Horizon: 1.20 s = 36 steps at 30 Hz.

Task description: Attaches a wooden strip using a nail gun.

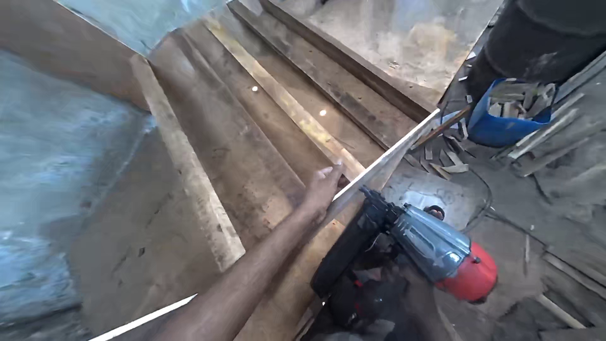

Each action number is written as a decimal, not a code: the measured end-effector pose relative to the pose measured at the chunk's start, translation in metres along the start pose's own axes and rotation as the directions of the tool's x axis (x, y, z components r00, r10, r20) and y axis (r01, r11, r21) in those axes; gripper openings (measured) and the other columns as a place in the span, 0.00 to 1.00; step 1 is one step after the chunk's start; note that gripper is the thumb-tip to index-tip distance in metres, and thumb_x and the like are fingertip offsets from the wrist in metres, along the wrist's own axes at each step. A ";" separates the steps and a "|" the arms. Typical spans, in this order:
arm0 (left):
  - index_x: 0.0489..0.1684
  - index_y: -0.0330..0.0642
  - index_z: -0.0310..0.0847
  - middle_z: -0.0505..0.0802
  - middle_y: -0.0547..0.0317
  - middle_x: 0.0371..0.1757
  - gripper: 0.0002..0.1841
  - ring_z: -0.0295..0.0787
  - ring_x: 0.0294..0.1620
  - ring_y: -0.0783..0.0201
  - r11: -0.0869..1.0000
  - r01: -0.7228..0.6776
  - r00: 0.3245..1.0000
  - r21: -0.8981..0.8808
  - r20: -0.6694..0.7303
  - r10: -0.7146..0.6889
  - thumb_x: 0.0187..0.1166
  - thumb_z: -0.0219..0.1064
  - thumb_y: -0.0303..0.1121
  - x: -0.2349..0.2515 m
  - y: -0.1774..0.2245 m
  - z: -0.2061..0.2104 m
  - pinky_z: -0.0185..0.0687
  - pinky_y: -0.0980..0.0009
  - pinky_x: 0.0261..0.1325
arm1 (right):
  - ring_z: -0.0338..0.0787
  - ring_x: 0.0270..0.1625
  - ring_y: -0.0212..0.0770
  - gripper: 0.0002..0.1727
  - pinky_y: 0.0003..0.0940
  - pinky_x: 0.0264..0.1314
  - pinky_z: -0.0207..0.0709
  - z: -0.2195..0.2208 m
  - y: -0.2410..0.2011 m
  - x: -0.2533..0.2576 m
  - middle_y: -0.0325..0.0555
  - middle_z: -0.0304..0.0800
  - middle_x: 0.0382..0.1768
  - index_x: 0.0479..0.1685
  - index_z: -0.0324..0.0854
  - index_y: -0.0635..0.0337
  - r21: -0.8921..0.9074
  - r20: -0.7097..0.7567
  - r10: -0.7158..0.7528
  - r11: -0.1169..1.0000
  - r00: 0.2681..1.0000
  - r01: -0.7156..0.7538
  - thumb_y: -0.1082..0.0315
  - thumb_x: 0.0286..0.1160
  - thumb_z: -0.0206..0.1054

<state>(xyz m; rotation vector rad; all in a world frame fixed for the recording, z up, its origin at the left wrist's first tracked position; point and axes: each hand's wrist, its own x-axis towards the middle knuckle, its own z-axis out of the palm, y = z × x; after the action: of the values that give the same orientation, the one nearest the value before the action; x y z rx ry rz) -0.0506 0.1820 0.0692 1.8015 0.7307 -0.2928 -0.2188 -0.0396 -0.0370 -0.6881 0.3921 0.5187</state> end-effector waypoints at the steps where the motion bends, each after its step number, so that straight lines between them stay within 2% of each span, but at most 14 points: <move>1: 0.47 0.34 0.87 0.95 0.52 0.38 0.29 0.93 0.42 0.61 1.000 -0.010 1.000 -0.009 0.003 0.010 0.93 0.51 0.54 -0.001 0.000 0.001 0.90 0.60 0.53 | 0.85 0.28 0.35 0.06 0.38 0.40 0.83 -0.009 0.001 -0.001 0.37 0.84 0.22 0.33 0.86 0.57 -0.006 0.003 -0.006 1.000 1.000 0.006 0.68 0.67 0.64; 7: 0.46 0.35 0.88 0.95 0.50 0.41 0.30 0.93 0.45 0.59 0.998 -0.002 1.000 0.064 -0.024 0.003 0.92 0.51 0.55 0.001 -0.001 0.004 0.89 0.56 0.55 | 0.84 0.29 0.34 0.07 0.36 0.41 0.81 -0.016 -0.002 0.007 0.35 0.84 0.23 0.24 0.85 0.52 0.019 0.019 -0.006 1.000 1.000 0.006 0.64 0.68 0.66; 14: 0.42 0.35 0.86 0.93 0.48 0.41 0.30 0.91 0.47 0.55 0.989 -0.019 0.999 0.150 -0.037 0.024 0.90 0.54 0.58 0.002 -0.002 0.005 0.86 0.50 0.57 | 0.86 0.30 0.34 0.06 0.37 0.42 0.83 -0.002 -0.003 0.020 0.35 0.85 0.23 0.26 0.86 0.52 0.009 0.078 0.028 1.000 0.997 -0.029 0.66 0.67 0.65; 17: 0.42 0.36 0.87 0.93 0.50 0.39 0.30 0.91 0.45 0.57 0.992 -0.012 1.000 0.125 -0.022 0.015 0.91 0.52 0.57 0.002 0.000 0.003 0.87 0.53 0.55 | 0.86 0.31 0.34 0.06 0.37 0.43 0.83 -0.003 -0.004 0.017 0.37 0.86 0.24 0.32 0.87 0.55 0.016 0.091 -0.002 1.000 0.996 0.001 0.67 0.68 0.65; 20: 0.43 0.37 0.88 0.94 0.52 0.39 0.32 0.92 0.45 0.59 0.997 0.020 1.000 0.081 0.010 -0.020 0.91 0.49 0.58 0.001 0.002 0.001 0.89 0.56 0.55 | 0.85 0.30 0.35 0.06 0.38 0.43 0.83 -0.020 -0.018 0.009 0.37 0.85 0.23 0.29 0.86 0.55 -0.063 0.049 0.020 0.998 0.999 -0.017 0.66 0.67 0.67; 22: 0.50 0.35 0.86 0.94 0.50 0.43 0.31 0.92 0.47 0.58 0.999 0.027 0.999 0.038 -0.033 -0.026 0.91 0.50 0.58 0.004 0.005 0.004 0.89 0.55 0.57 | 0.85 0.32 0.35 0.06 0.38 0.45 0.83 -0.030 -0.029 0.009 0.36 0.85 0.24 0.26 0.85 0.52 -0.080 0.047 0.028 0.996 0.999 -0.025 0.65 0.68 0.66; 23: 0.58 0.35 0.84 0.94 0.47 0.50 0.30 0.92 0.52 0.56 0.999 0.018 0.996 0.038 -0.094 -0.014 0.91 0.52 0.57 0.003 0.004 0.005 0.88 0.54 0.60 | 0.85 0.31 0.35 0.06 0.39 0.46 0.83 -0.034 -0.033 0.008 0.36 0.84 0.23 0.25 0.84 0.52 -0.067 0.042 0.015 0.998 0.999 -0.012 0.65 0.67 0.66; 25: 0.86 0.41 0.66 0.82 0.46 0.78 0.34 0.82 0.77 0.54 0.986 -0.056 0.971 0.159 -0.223 0.091 0.89 0.57 0.56 -0.002 0.003 0.009 0.78 0.50 0.78 | 0.84 0.28 0.34 0.04 0.37 0.41 0.83 -0.041 -0.042 0.008 0.35 0.84 0.22 0.30 0.88 0.51 -0.017 0.025 -0.036 0.999 0.999 0.036 0.64 0.65 0.68; 26: 0.93 0.44 0.57 0.72 0.45 0.87 0.38 0.72 0.85 0.52 0.958 -0.121 0.947 0.260 -0.260 0.190 0.88 0.58 0.55 -0.004 0.003 0.014 0.70 0.48 0.84 | 0.84 0.27 0.33 0.06 0.37 0.40 0.83 -0.044 -0.049 0.010 0.34 0.84 0.22 0.36 0.89 0.52 -0.004 0.036 -0.063 0.998 0.997 0.063 0.64 0.66 0.68; 28: 0.95 0.48 0.51 0.63 0.46 0.93 0.39 0.62 0.90 0.50 0.872 -0.290 0.889 0.395 -0.227 0.398 0.87 0.59 0.53 -0.006 0.011 0.030 0.64 0.46 0.87 | 0.84 0.26 0.32 0.06 0.36 0.41 0.85 -0.046 -0.070 0.012 0.32 0.84 0.21 0.36 0.89 0.51 0.032 0.052 -0.063 0.998 0.997 0.061 0.62 0.67 0.70; 30: 0.93 0.47 0.56 0.73 0.50 0.87 0.34 0.72 0.85 0.56 0.823 -0.398 0.867 0.405 -0.126 0.481 0.88 0.57 0.48 0.006 0.028 0.051 0.71 0.51 0.85 | 0.87 0.25 0.33 0.05 0.36 0.43 0.88 -0.047 -0.092 0.016 0.34 0.83 0.19 0.28 0.86 0.52 0.089 0.019 -0.030 0.996 0.999 0.028 0.63 0.62 0.70; 32: 0.91 0.41 0.59 0.81 0.49 0.82 0.33 0.80 0.80 0.58 0.888 -0.326 0.935 0.324 -0.032 0.354 0.91 0.56 0.47 0.030 0.048 0.073 0.77 0.54 0.82 | 0.86 0.26 0.32 0.05 0.32 0.42 0.82 -0.059 -0.107 0.021 0.34 0.82 0.19 0.23 0.84 0.50 0.082 0.020 -0.015 0.997 1.000 0.014 0.61 0.60 0.69; 33: 0.91 0.39 0.59 0.82 0.46 0.80 0.33 0.81 0.78 0.55 0.929 -0.229 0.971 0.290 0.002 0.239 0.91 0.55 0.49 0.046 0.056 0.081 0.76 0.51 0.81 | 0.85 0.26 0.31 0.05 0.30 0.39 0.81 -0.063 -0.116 0.023 0.33 0.82 0.19 0.26 0.85 0.50 0.079 0.019 -0.020 0.997 1.000 0.019 0.61 0.60 0.69; 36: 0.79 0.35 0.72 0.88 0.37 0.69 0.32 0.87 0.69 0.44 0.976 0.146 0.986 0.161 0.057 -0.157 0.91 0.53 0.54 0.102 0.063 0.105 0.80 0.42 0.73 | 0.85 0.25 0.31 0.14 0.33 0.37 0.83 -0.084 -0.134 0.029 0.33 0.85 0.21 0.49 0.92 0.51 0.078 0.031 -0.055 0.996 0.998 0.052 0.61 0.64 0.73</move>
<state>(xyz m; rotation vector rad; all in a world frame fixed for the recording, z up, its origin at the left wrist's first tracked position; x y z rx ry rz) 0.0833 0.1072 0.0258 1.8764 0.8162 -0.5241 -0.1329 -0.1755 -0.0447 -0.6129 0.3603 0.4613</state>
